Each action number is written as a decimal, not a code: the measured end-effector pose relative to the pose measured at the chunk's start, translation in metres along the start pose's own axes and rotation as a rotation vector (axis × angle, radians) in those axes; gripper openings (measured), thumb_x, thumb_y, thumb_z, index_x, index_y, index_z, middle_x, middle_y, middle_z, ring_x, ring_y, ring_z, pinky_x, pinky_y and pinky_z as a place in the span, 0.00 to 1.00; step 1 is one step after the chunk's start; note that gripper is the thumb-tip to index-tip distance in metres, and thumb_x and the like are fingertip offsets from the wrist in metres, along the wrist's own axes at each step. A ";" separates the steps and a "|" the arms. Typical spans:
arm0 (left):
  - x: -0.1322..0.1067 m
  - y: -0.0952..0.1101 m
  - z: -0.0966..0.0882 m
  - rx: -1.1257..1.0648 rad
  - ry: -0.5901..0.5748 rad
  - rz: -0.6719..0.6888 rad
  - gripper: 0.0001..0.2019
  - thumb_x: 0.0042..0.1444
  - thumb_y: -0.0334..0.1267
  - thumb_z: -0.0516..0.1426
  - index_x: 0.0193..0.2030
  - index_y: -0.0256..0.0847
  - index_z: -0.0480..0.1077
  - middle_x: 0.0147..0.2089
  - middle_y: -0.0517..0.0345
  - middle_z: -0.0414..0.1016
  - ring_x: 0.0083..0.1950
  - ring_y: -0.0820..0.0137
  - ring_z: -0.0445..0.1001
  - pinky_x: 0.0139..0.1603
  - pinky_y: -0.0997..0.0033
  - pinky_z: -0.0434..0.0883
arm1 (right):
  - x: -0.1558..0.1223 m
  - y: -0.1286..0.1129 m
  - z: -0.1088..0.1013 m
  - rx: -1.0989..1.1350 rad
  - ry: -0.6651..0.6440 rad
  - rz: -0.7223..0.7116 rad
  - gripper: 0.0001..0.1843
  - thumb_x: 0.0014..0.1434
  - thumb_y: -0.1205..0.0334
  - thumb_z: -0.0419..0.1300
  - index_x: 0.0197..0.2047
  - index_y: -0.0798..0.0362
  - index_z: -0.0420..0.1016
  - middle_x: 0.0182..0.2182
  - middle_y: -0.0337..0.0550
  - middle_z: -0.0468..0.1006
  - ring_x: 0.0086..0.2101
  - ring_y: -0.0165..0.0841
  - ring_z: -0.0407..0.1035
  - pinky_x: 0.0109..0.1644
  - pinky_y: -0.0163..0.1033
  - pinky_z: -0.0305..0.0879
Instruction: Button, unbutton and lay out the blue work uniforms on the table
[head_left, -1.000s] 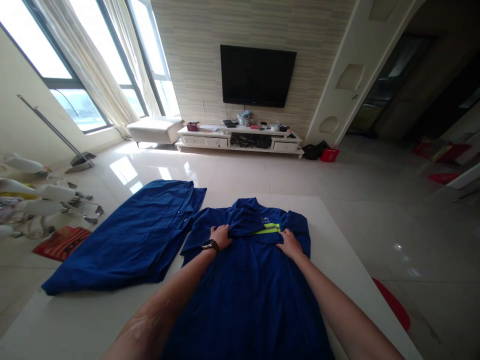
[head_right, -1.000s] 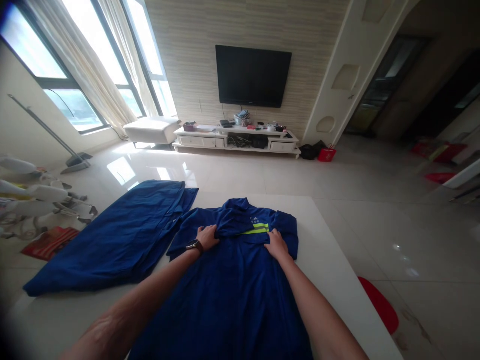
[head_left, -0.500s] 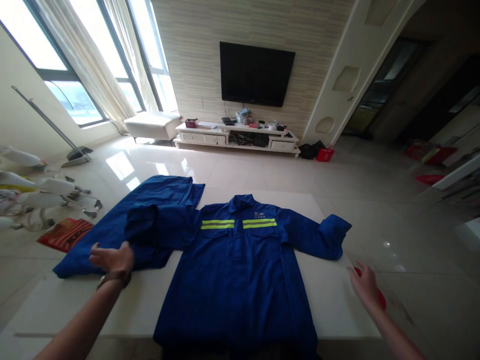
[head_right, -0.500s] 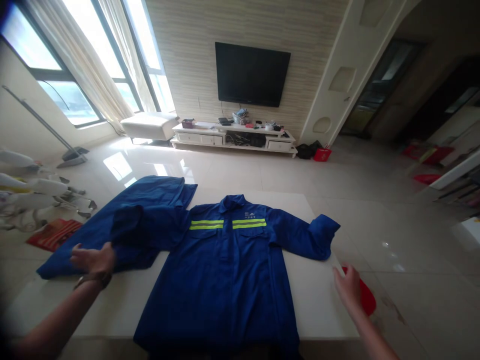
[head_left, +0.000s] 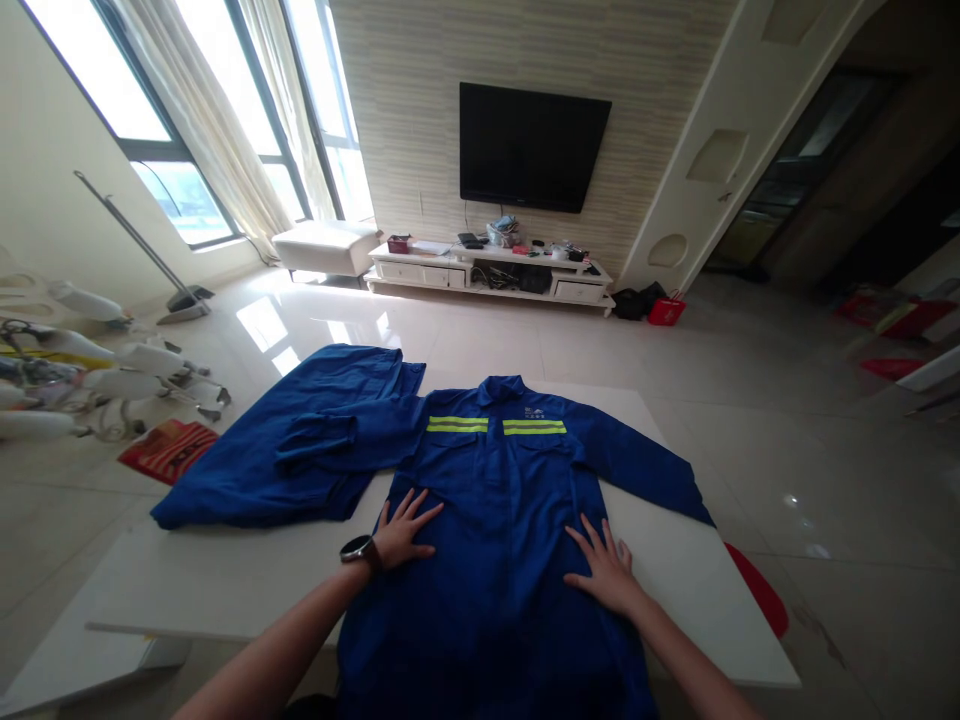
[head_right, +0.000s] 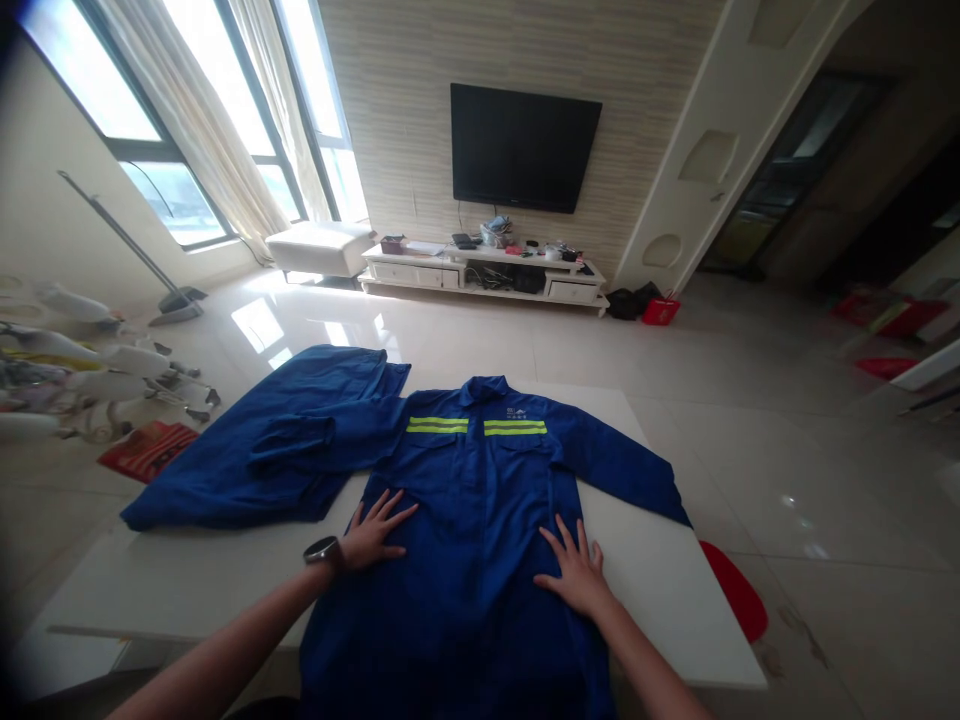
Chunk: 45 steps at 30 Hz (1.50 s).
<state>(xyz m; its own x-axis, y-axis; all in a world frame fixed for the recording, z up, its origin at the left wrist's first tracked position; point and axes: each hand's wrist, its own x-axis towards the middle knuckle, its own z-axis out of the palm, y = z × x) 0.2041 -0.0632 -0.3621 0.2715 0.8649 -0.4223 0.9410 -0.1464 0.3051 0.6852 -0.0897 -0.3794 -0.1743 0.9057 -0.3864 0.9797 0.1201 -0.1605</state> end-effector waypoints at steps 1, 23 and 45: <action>0.014 -0.001 -0.010 0.001 0.011 -0.001 0.45 0.57 0.57 0.62 0.78 0.65 0.46 0.83 0.57 0.30 0.82 0.45 0.27 0.73 0.24 0.32 | 0.012 0.000 -0.009 -0.005 0.004 0.012 0.45 0.61 0.32 0.56 0.77 0.28 0.47 0.79 0.35 0.33 0.75 0.57 0.21 0.71 0.73 0.32; -0.013 0.108 0.003 -0.234 0.104 0.000 0.22 0.59 0.38 0.58 0.61 0.40 0.72 0.62 0.45 0.72 0.63 0.55 0.69 0.66 0.58 0.66 | -0.027 -0.184 -0.037 0.286 -0.070 -0.153 0.22 0.54 0.56 0.68 0.51 0.55 0.80 0.56 0.55 0.74 0.54 0.49 0.71 0.55 0.47 0.68; -0.027 0.157 -0.021 0.003 -0.074 -0.043 0.26 0.57 0.41 0.62 0.64 0.50 0.70 0.68 0.41 0.65 0.65 0.42 0.66 0.60 0.30 0.66 | -0.014 -0.126 -0.127 1.323 1.320 0.295 0.14 0.60 0.54 0.61 0.32 0.55 0.82 0.30 0.42 0.81 0.37 0.38 0.74 0.50 0.43 0.68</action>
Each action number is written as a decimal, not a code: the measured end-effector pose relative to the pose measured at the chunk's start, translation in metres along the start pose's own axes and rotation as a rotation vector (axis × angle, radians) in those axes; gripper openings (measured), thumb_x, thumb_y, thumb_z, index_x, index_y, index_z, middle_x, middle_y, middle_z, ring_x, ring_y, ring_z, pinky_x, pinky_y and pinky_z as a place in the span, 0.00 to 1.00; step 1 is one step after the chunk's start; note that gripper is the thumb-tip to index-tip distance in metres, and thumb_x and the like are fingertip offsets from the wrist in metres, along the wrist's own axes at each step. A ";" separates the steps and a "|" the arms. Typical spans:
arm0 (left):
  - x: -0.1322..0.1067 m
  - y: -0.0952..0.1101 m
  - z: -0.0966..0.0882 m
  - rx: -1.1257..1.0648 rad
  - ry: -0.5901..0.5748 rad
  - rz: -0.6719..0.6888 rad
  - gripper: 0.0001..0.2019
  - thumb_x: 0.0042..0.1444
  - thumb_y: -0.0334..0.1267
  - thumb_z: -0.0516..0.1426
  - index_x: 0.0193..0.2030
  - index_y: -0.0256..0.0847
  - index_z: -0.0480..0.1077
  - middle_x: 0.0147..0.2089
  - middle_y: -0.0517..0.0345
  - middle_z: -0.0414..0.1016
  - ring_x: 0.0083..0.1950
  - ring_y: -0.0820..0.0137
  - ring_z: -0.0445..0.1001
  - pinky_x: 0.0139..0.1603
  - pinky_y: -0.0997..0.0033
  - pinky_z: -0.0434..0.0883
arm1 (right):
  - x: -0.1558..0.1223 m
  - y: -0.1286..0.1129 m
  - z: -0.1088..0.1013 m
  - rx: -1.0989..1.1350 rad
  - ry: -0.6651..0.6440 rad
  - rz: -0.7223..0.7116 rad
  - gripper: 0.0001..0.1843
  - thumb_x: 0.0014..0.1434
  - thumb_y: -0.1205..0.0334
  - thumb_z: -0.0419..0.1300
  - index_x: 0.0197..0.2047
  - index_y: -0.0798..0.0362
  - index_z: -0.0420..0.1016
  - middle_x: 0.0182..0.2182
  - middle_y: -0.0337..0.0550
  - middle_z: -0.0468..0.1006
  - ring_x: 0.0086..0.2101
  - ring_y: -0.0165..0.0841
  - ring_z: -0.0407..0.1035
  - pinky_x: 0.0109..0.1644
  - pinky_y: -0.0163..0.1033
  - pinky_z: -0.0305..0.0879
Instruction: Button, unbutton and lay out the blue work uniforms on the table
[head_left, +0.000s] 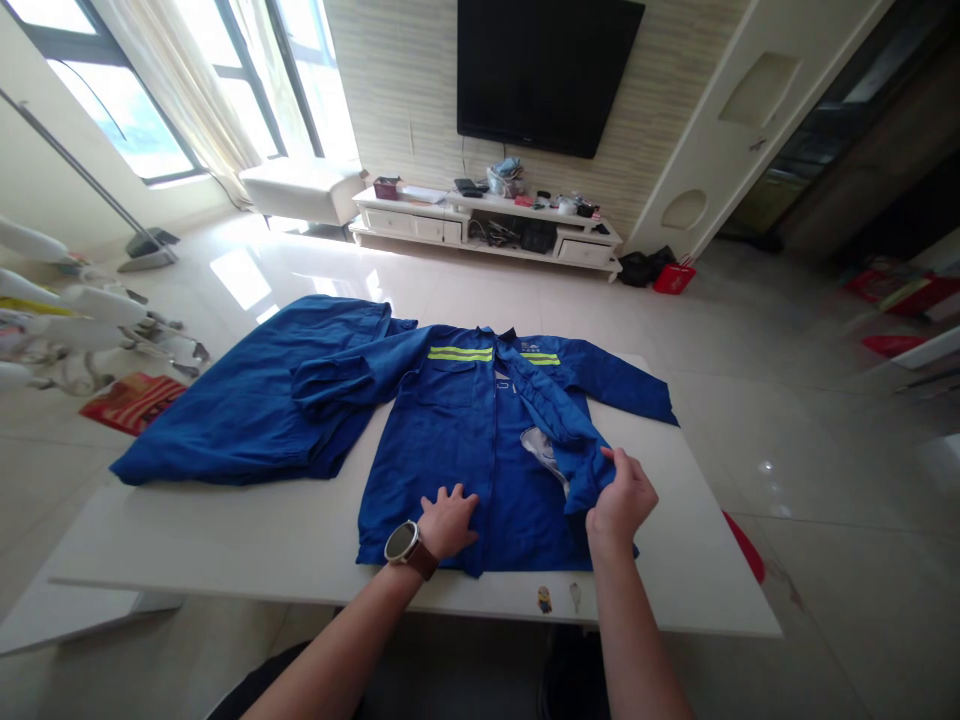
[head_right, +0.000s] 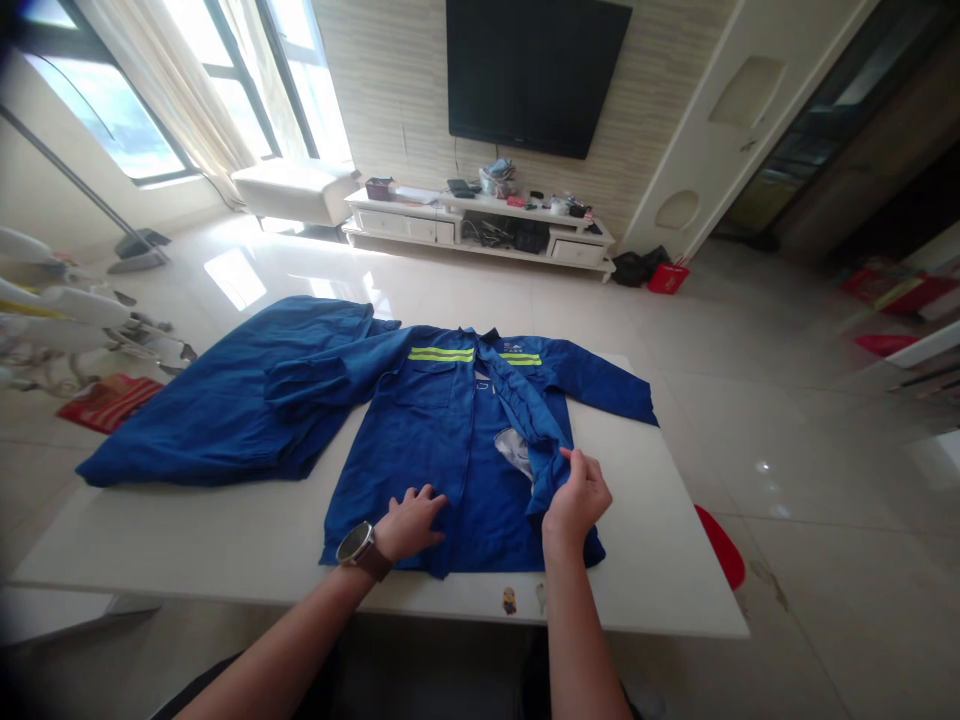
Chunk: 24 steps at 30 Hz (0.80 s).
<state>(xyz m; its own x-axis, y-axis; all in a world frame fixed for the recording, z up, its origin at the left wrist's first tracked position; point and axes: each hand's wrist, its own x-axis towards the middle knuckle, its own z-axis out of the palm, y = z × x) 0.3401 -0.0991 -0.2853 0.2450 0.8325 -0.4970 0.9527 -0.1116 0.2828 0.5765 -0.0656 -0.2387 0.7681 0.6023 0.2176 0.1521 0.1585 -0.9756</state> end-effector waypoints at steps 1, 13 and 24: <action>0.000 0.000 0.001 -0.003 -0.008 0.005 0.27 0.56 0.40 0.63 0.64 0.50 0.70 0.68 0.40 0.65 0.66 0.42 0.66 0.60 0.30 0.66 | 0.000 0.000 0.000 -0.003 0.017 -0.008 0.14 0.60 0.54 0.61 0.32 0.55 0.82 0.30 0.42 0.81 0.38 0.38 0.74 0.51 0.43 0.68; -0.002 -0.006 0.000 0.028 -0.001 0.096 0.29 0.48 0.34 0.68 0.59 0.48 0.71 0.65 0.42 0.67 0.65 0.45 0.66 0.63 0.33 0.65 | 0.015 0.019 0.003 -0.002 0.021 -0.044 0.15 0.49 0.61 0.64 0.42 0.54 0.81 0.37 0.41 0.80 0.41 0.38 0.74 0.47 0.43 0.72; -0.004 0.013 0.033 0.103 -0.007 0.260 0.22 0.54 0.27 0.60 0.56 0.44 0.73 0.56 0.43 0.75 0.57 0.52 0.75 0.56 0.52 0.72 | 0.017 0.013 -0.002 0.043 0.038 -0.010 0.12 0.45 0.63 0.64 0.36 0.53 0.81 0.33 0.39 0.80 0.37 0.36 0.73 0.46 0.43 0.69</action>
<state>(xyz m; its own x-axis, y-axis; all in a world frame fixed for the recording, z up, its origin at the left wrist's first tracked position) 0.3573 -0.1222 -0.3068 0.4842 0.7649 -0.4248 0.8710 -0.3753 0.3171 0.5931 -0.0545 -0.2479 0.7896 0.5709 0.2250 0.1336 0.1979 -0.9711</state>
